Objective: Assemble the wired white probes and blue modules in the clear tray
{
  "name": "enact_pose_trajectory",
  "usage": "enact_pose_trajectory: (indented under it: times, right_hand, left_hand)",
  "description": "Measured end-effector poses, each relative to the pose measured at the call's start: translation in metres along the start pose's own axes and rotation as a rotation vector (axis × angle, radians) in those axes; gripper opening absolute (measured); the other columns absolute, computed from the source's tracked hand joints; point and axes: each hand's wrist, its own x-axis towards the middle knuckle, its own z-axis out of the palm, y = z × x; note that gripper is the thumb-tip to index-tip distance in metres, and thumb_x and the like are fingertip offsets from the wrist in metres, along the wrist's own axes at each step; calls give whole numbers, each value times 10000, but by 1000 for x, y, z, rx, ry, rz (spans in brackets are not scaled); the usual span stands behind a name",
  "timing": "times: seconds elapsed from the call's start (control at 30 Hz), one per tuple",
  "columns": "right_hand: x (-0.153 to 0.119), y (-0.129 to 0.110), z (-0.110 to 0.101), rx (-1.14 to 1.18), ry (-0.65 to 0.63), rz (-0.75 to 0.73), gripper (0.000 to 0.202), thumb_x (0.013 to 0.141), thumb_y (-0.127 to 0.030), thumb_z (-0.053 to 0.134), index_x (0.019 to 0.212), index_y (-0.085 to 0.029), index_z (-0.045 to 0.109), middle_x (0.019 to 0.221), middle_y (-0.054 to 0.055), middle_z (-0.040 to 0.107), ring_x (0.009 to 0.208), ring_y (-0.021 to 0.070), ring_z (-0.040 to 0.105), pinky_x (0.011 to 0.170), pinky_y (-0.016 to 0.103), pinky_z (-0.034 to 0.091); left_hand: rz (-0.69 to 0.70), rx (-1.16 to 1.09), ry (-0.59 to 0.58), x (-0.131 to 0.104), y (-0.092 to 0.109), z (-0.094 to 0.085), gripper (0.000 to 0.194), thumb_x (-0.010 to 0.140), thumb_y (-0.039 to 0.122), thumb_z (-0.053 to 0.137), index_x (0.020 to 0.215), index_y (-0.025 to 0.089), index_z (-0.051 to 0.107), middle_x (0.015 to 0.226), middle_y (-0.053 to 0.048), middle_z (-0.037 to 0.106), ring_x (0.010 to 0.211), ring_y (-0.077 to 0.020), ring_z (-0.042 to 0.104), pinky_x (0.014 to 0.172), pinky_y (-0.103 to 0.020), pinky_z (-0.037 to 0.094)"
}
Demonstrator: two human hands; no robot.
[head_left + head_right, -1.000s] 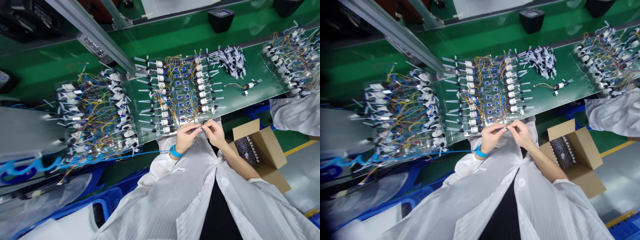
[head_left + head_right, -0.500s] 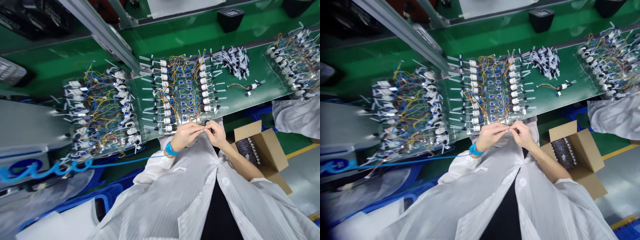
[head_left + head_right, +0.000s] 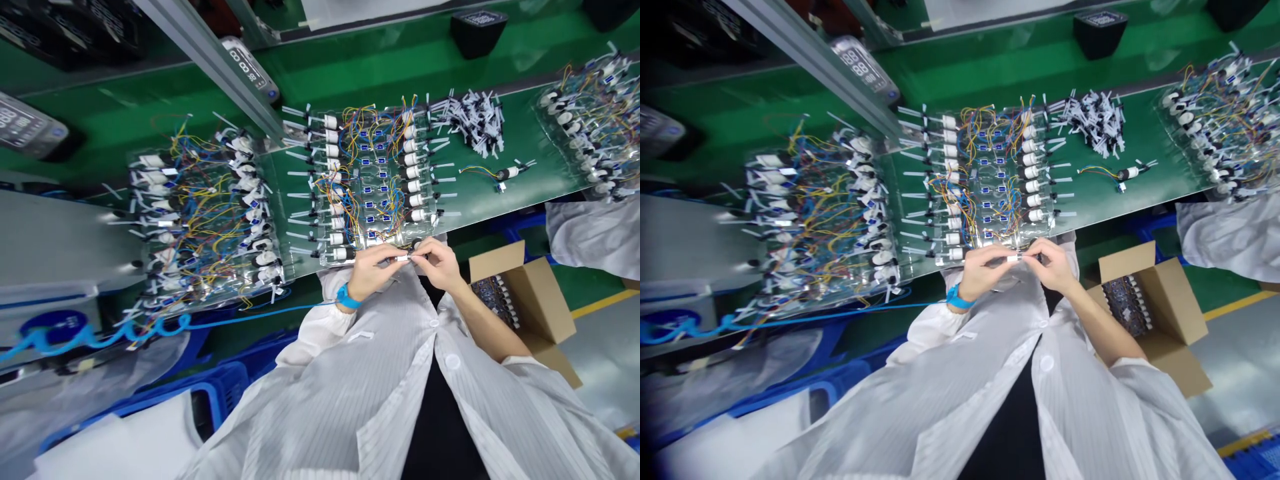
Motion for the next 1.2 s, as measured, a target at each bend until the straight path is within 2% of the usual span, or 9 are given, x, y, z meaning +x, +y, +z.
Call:
enact_pose_trajectory:
  times: [0.53, 0.63, 0.7, 0.77, 0.83, 0.9, 0.97, 1.1, 1.2]
  right_hand:
    - [1, 4, 0, -62, -98, -73, 79, 995, -271, 756, 921, -246, 750, 856, 24, 738, 794, 188, 672, 771, 379, 523]
    - [6, 1, -8, -153, -144, -136, 46, 999, -275, 757, 956, -258, 762, 881, 20, 756, 819, 195, 694, 809, 398, 522]
    - [8, 0, -19, -198, -99, -165, 23, 995, -272, 761, 972, -267, 765, 890, 19, 761, 840, 204, 704, 823, 407, 526]
    - [10, 3, -31, -276, -25, -156, 21, 992, -278, 765, 972, -270, 767, 893, 22, 755, 853, 214, 705, 842, 424, 524]
    - [9, 8, -40, -386, 4, -141, 22, 989, -284, 768, 974, -271, 776, 918, 31, 741, 877, 222, 700, 863, 439, 515]
    - [7, 14, -42, -500, -11, -136, 28, 984, -288, 771, 975, -271, 791, 980, 48, 725, 927, 230, 687, 888, 448, 510]
    - [5, 18, -38, -623, -43, -151, 48, 986, -283, 762, 973, -272, 807, 1082, 72, 718, 982, 243, 667, 914, 464, 507]
    - [2, 12, -26, -825, -144, -189, 81, 974, -280, 761, 1020, -284, 827, 1426, 103, 647, 1190, 326, 600, 988, 541, 497]
    - [-1, 3, -33, -740, -130, -193, 243, 950, -328, 789, 1192, -323, 796, 1543, 95, 577, 1302, 366, 560, 1041, 586, 511]
  left_hand:
    - [145, 56, -55, -2, 1, 0, 107, 943, 245, 815, 1044, 212, 826, 971, -67, 847, 881, -182, 799, 833, -318, 652]
    - [101, 163, -93, -2, 2, -8, 265, 932, 315, 835, 1171, 204, 806, 999, -75, 845, 833, -174, 786, 804, -310, 644]
    - [91, 252, -164, -1, 3, -19, 347, 917, 368, 851, 1211, 193, 793, 960, -69, 839, 741, -156, 754, 732, -294, 625]
    - [119, 312, -209, 0, 4, -30, 237, 943, 362, 822, 1110, 194, 810, 880, -48, 823, 694, -145, 728, 694, -285, 601]
    - [156, 315, -176, 2, 4, -40, 115, 989, 299, 760, 987, 195, 807, 838, -40, 808, 710, -146, 724, 706, -292, 587]
    - [167, 304, -105, 3, 3, -46, 110, 1006, 255, 724, 949, 189, 791, 843, -46, 801, 739, -153, 714, 727, -308, 577]
    - [164, 336, -114, 3, 2, -49, 116, 1015, 248, 710, 949, 184, 781, 832, -48, 787, 736, -157, 690, 726, -321, 565]
    - [173, 477, -411, -2, 4, -51, 137, 1037, 267, 677, 1046, 189, 790, 918, -72, 792, 868, -209, 719, 798, -379, 601]
    - [158, 480, -422, -6, 9, -55, 163, 1023, 251, 692, 1149, 197, 780, 1102, -112, 792, 1070, -258, 731, 936, -455, 624]
